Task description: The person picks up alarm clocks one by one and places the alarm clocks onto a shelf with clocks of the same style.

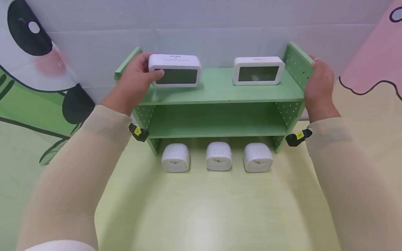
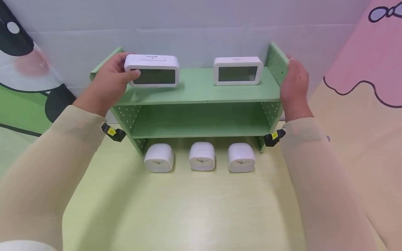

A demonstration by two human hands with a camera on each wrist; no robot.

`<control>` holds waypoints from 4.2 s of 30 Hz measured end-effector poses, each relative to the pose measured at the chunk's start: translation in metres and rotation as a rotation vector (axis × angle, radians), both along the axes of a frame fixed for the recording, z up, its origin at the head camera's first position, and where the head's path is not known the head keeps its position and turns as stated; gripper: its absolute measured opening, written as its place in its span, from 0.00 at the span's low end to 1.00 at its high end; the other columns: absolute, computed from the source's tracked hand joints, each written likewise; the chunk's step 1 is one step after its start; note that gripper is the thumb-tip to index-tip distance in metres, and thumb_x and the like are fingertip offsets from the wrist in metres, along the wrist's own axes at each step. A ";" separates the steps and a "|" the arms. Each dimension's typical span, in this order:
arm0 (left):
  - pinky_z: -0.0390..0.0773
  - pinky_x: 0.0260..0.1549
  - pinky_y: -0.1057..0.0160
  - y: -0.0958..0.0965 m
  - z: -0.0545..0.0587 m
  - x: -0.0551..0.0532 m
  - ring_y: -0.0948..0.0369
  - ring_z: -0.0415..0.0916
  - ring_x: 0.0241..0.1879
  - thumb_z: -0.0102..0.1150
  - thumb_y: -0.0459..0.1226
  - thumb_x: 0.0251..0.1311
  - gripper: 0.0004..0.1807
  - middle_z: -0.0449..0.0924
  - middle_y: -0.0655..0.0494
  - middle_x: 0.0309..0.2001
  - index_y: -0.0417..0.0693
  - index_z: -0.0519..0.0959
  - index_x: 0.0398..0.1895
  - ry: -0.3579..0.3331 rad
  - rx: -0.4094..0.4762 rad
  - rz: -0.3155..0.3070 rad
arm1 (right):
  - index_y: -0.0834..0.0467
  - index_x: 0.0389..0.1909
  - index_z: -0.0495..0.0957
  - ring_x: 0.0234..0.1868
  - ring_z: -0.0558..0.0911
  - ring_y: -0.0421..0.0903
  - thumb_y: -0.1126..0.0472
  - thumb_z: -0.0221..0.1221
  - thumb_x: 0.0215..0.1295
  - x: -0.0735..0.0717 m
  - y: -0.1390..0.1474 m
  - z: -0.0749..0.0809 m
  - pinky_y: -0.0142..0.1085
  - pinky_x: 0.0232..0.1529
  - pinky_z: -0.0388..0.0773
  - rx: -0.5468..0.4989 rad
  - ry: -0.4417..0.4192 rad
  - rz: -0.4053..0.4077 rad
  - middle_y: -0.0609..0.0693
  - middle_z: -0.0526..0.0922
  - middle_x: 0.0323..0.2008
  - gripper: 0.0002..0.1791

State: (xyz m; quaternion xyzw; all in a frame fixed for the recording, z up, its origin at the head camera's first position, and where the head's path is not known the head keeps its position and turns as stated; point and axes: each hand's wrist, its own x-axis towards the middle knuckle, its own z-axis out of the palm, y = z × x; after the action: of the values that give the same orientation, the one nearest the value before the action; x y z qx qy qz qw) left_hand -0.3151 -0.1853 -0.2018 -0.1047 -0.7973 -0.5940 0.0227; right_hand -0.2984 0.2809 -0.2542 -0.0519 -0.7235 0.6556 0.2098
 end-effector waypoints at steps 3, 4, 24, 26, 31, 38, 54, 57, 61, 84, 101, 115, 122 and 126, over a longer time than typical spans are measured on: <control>0.65 0.65 0.64 -0.001 -0.003 -0.004 0.58 0.65 0.65 0.57 0.32 0.73 0.29 0.69 0.53 0.68 0.50 0.64 0.75 -0.015 0.005 0.013 | 0.45 0.69 0.73 0.46 0.79 0.42 0.45 0.33 0.83 -0.001 -0.002 0.000 0.34 0.45 0.79 0.000 -0.017 0.003 0.47 0.77 0.51 0.26; 0.64 0.66 0.63 -0.001 -0.004 -0.005 0.58 0.65 0.65 0.57 0.33 0.74 0.29 0.69 0.53 0.69 0.50 0.64 0.75 -0.022 -0.001 0.015 | 0.45 0.69 0.73 0.48 0.79 0.42 0.45 0.33 0.83 -0.001 -0.003 0.000 0.35 0.47 0.78 0.001 -0.019 0.002 0.47 0.77 0.52 0.27; 0.60 0.70 0.56 -0.002 -0.010 -0.029 0.60 0.65 0.67 0.50 0.43 0.79 0.29 0.68 0.55 0.72 0.58 0.62 0.79 -0.072 -0.283 -0.067 | 0.46 0.69 0.74 0.50 0.78 0.43 0.46 0.35 0.83 0.000 -0.003 0.000 0.37 0.52 0.75 -0.081 0.011 0.017 0.49 0.77 0.54 0.26; 0.59 0.70 0.55 -0.004 -0.010 -0.030 0.59 0.64 0.67 0.49 0.44 0.79 0.29 0.68 0.55 0.72 0.58 0.62 0.80 -0.073 -0.298 -0.077 | 0.46 0.69 0.74 0.50 0.77 0.43 0.46 0.35 0.83 0.000 -0.003 0.000 0.37 0.51 0.75 -0.081 0.004 0.019 0.49 0.76 0.55 0.26; 0.57 0.70 0.54 -0.008 -0.006 -0.032 0.59 0.61 0.68 0.48 0.47 0.79 0.29 0.66 0.56 0.72 0.60 0.60 0.80 -0.078 -0.393 -0.112 | 0.46 0.70 0.73 0.50 0.78 0.43 0.46 0.35 0.83 0.000 -0.004 0.000 0.36 0.51 0.76 -0.084 -0.001 0.020 0.49 0.76 0.55 0.26; 0.53 0.73 0.53 -0.014 -0.003 -0.034 0.57 0.55 0.71 0.45 0.50 0.80 0.35 0.58 0.54 0.76 0.60 0.49 0.83 -0.129 -0.457 -0.088 | 0.44 0.70 0.73 0.52 0.77 0.43 0.45 0.33 0.83 0.000 -0.007 0.000 0.38 0.53 0.75 -0.035 -0.020 0.026 0.49 0.76 0.57 0.27; 0.55 0.73 0.58 -0.006 -0.005 -0.031 0.59 0.58 0.72 0.49 0.49 0.78 0.36 0.57 0.58 0.78 0.59 0.49 0.84 -0.141 -0.319 0.092 | 0.44 0.71 0.73 0.54 0.77 0.44 0.44 0.34 0.83 -0.001 -0.009 0.001 0.41 0.57 0.74 -0.069 -0.015 0.035 0.50 0.75 0.59 0.27; 0.52 0.74 0.61 -0.005 -0.004 -0.029 0.62 0.54 0.74 0.50 0.51 0.77 0.39 0.53 0.61 0.80 0.59 0.47 0.85 -0.154 -0.279 0.135 | 0.44 0.71 0.72 0.55 0.77 0.44 0.44 0.33 0.83 -0.002 -0.010 0.000 0.42 0.58 0.74 -0.048 -0.022 0.032 0.49 0.75 0.60 0.27; 0.50 0.74 0.64 -0.001 -0.001 -0.024 0.64 0.51 0.76 0.51 0.51 0.76 0.41 0.51 0.62 0.80 0.58 0.46 0.84 -0.113 -0.263 0.171 | 0.44 0.70 0.73 0.53 0.77 0.43 0.44 0.34 0.83 -0.004 -0.008 0.000 0.39 0.55 0.75 -0.042 -0.025 0.030 0.49 0.76 0.58 0.27; 0.66 0.65 0.61 0.019 -0.058 0.094 0.60 0.65 0.66 0.59 0.42 0.70 0.32 0.68 0.53 0.67 0.46 0.62 0.74 0.367 -0.116 0.317 | 0.44 0.69 0.75 0.52 0.77 0.43 0.45 0.33 0.83 -0.005 0.006 0.001 0.38 0.55 0.73 -0.091 -0.010 0.025 0.48 0.76 0.57 0.27; 0.64 0.68 0.60 -0.007 -0.145 0.147 0.56 0.67 0.67 0.65 0.38 0.69 0.33 0.71 0.49 0.64 0.38 0.63 0.72 0.230 0.068 0.453 | 0.45 0.68 0.75 0.51 0.79 0.43 0.45 0.34 0.83 -0.004 0.008 -0.004 0.35 0.52 0.76 -0.105 0.002 0.021 0.49 0.78 0.57 0.27; 0.60 0.71 0.54 0.008 -0.207 0.160 0.52 0.66 0.67 0.65 0.36 0.69 0.32 0.70 0.42 0.65 0.34 0.63 0.70 0.123 0.118 0.414 | 0.47 0.68 0.75 0.44 0.81 0.43 0.45 0.34 0.83 -0.003 0.010 -0.003 0.31 0.40 0.81 -0.108 -0.009 0.026 0.49 0.79 0.50 0.27; 0.61 0.70 0.52 0.017 -0.237 0.159 0.48 0.66 0.67 0.68 0.36 0.66 0.33 0.70 0.43 0.63 0.33 0.64 0.69 0.115 0.095 0.443 | 0.48 0.65 0.75 0.44 0.80 0.42 0.46 0.35 0.83 -0.003 0.008 -0.002 0.31 0.40 0.80 -0.128 -0.006 0.026 0.48 0.78 0.49 0.25; 0.60 0.70 0.49 0.023 -0.246 0.157 0.47 0.64 0.68 0.68 0.38 0.65 0.35 0.69 0.43 0.65 0.33 0.63 0.70 0.085 0.082 0.462 | 0.49 0.64 0.76 0.43 0.80 0.43 0.46 0.36 0.83 -0.003 0.008 -0.003 0.31 0.39 0.80 -0.137 0.004 0.027 0.49 0.78 0.49 0.25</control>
State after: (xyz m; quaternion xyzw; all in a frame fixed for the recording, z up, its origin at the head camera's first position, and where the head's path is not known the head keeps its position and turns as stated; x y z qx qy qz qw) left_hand -0.1584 -0.1626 -0.4479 0.0566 -0.7737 -0.6000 0.1955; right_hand -0.3015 0.2890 -0.2572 -0.0551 -0.6773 0.7063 0.1984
